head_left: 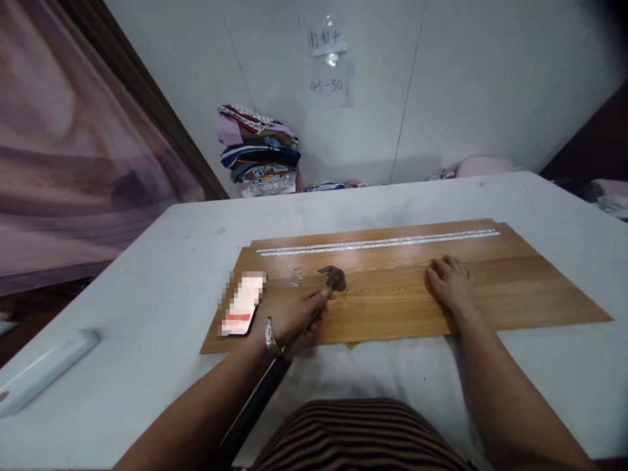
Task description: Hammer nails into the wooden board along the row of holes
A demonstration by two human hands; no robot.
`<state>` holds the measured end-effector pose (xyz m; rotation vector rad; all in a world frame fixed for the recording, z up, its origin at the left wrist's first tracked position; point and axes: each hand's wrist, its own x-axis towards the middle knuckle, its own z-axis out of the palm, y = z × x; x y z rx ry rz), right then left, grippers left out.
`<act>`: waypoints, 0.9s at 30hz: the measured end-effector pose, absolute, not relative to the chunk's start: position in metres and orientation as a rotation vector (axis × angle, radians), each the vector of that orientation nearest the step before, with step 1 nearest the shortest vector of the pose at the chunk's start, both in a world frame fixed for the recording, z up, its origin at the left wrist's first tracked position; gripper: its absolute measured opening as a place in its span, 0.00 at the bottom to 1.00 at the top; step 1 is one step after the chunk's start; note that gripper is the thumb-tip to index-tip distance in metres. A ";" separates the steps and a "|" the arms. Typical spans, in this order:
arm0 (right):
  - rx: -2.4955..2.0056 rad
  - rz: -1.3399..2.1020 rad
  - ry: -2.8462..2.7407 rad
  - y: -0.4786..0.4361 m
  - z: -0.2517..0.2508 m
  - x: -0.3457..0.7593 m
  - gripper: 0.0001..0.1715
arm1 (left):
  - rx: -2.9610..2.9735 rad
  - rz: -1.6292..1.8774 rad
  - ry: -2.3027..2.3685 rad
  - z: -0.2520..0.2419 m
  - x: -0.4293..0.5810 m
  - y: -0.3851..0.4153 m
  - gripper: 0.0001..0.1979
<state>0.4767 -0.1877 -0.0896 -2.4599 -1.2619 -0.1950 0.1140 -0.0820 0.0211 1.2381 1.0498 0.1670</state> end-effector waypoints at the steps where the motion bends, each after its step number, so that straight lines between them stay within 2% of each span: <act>1: -2.461 -0.194 -1.258 -0.188 -0.090 0.477 0.24 | 1.231 0.177 1.041 0.023 0.114 -0.082 0.28; 9: -2.452 -0.197 -1.259 -0.188 -0.088 0.476 0.24 | 1.220 0.198 1.046 0.019 0.116 -0.083 0.31; 16: -2.450 -0.172 -1.249 -0.188 -0.089 0.476 0.24 | 1.234 0.200 1.046 0.024 0.113 -0.083 0.28; 23: -2.438 -0.175 -1.241 -0.188 -0.091 0.477 0.24 | 1.208 0.188 1.045 0.017 0.116 -0.084 0.32; 27: -2.444 -0.158 -1.233 -0.188 -0.089 0.476 0.24 | 1.214 0.187 1.042 0.027 0.115 -0.085 0.29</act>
